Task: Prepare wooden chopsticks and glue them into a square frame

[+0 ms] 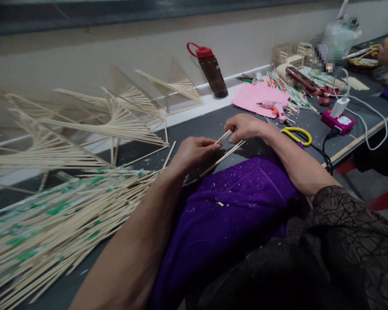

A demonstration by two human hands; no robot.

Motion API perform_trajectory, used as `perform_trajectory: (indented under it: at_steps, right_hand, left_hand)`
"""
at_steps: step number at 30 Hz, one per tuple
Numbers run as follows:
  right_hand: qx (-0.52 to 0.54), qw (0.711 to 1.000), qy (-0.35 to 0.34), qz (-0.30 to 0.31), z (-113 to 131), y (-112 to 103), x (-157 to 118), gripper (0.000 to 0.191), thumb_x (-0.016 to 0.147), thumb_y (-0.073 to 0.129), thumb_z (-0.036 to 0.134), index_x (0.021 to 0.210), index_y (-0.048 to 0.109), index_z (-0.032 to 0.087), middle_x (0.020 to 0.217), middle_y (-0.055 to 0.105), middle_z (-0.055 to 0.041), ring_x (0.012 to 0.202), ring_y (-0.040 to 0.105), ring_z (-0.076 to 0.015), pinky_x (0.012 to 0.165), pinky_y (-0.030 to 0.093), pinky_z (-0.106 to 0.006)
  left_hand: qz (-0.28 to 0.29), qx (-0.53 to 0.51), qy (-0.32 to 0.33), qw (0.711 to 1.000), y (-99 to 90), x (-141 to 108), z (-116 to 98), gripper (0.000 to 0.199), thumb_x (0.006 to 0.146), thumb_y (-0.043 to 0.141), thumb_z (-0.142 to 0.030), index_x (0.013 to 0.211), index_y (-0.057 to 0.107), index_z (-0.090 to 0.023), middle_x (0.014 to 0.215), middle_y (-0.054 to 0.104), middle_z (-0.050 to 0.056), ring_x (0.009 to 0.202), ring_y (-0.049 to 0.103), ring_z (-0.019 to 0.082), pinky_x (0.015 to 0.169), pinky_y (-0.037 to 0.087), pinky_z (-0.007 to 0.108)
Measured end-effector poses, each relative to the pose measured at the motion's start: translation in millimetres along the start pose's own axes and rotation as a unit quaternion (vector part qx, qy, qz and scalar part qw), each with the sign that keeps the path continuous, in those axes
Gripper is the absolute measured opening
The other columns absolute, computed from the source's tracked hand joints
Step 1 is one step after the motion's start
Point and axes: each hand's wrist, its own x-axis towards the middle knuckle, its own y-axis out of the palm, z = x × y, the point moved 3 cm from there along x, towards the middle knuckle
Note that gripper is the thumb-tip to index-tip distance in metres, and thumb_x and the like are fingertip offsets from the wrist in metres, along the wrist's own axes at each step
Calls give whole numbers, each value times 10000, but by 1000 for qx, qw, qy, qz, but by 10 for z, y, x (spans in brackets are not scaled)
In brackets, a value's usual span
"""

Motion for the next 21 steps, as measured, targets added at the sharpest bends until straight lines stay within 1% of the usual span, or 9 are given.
perform_trajectory:
  at_steps: [2, 4, 7, 10, 13, 15, 17, 19, 21]
  right_hand:
    - [55, 997, -51, -7, 19, 1, -5, 269, 771, 623, 207, 1026, 692, 153, 985, 678, -50, 834, 582, -133, 715, 392, -252]
    - [91, 993, -71, -3, 20, 21, -3, 203, 792, 573, 172, 939, 705, 122, 832, 673, -38, 727, 574, -117, 675, 396, -253]
    - [136, 989, -51, -16, -22, 43, 18, 157, 782, 564, 140, 856, 696, 97, 652, 608, -5, 580, 523, -88, 588, 383, -237]
    - [194, 977, -13, -83, -120, 25, 54, 115, 757, 576, 108, 808, 679, 102, 598, 567, 18, 535, 496, -68, 536, 369, -207]
    - [236, 959, 24, -153, -236, 9, 91, 101, 742, 571, 85, 779, 662, 103, 606, 568, 15, 522, 493, -62, 509, 360, -196]
    - [236, 955, 40, -173, -283, 21, 113, 105, 745, 562, 87, 778, 661, 101, 623, 581, 5, 523, 499, -65, 507, 358, -198]
    - [206, 962, 57, -171, -293, 51, 129, 122, 750, 555, 92, 785, 671, 98, 630, 593, -4, 528, 507, -72, 523, 361, -206]
    - [154, 972, 70, -160, -273, 87, 140, 150, 754, 549, 97, 807, 690, 94, 655, 617, -19, 554, 523, -85, 558, 368, -220]
    - [95, 981, 78, -149, -244, 125, 152, 183, 761, 546, 104, 843, 710, 100, 718, 655, -39, 616, 555, -107, 605, 376, -234]
  left_hand:
    - [4, 26, 3, 1000, -13, -29, -66, 277, 691, 626, -405, 773, 783, -193, 620, 675, 34, 605, 560, 170, 547, 337, 256]
    - [17, 35, 6, 999, -14, -55, -117, 293, 705, 604, -406, 762, 780, -179, 591, 655, 31, 592, 553, 167, 544, 331, 258]
    - [30, 19, 7, 999, -31, -63, -129, 326, 714, 586, -426, 772, 773, -166, 569, 627, 19, 576, 529, 155, 531, 323, 252]
    - [29, -20, -7, 999, -98, -39, -66, 347, 705, 600, -445, 804, 764, -156, 580, 620, 10, 554, 495, 133, 512, 308, 241]
    - [25, -109, -50, 993, -180, -22, 24, 346, 689, 630, -437, 833, 749, -146, 631, 645, 23, 545, 495, 113, 505, 317, 226]
    - [21, -181, -83, 980, -206, -19, 80, 343, 684, 644, -424, 859, 739, -144, 675, 662, 39, 561, 526, 111, 513, 343, 218]
    - [20, -231, -108, 967, -197, -15, 134, 321, 680, 653, -402, 857, 728, -145, 692, 664, 46, 571, 551, 113, 524, 366, 217]
    - [16, -238, -124, 963, -167, -9, 186, 296, 681, 648, -383, 844, 719, -145, 673, 653, 39, 548, 546, 112, 522, 375, 222]
    - [-1, -192, -128, 973, -142, 0, 229, 297, 699, 626, -388, 847, 721, -149, 643, 643, 30, 520, 526, 114, 511, 365, 228]
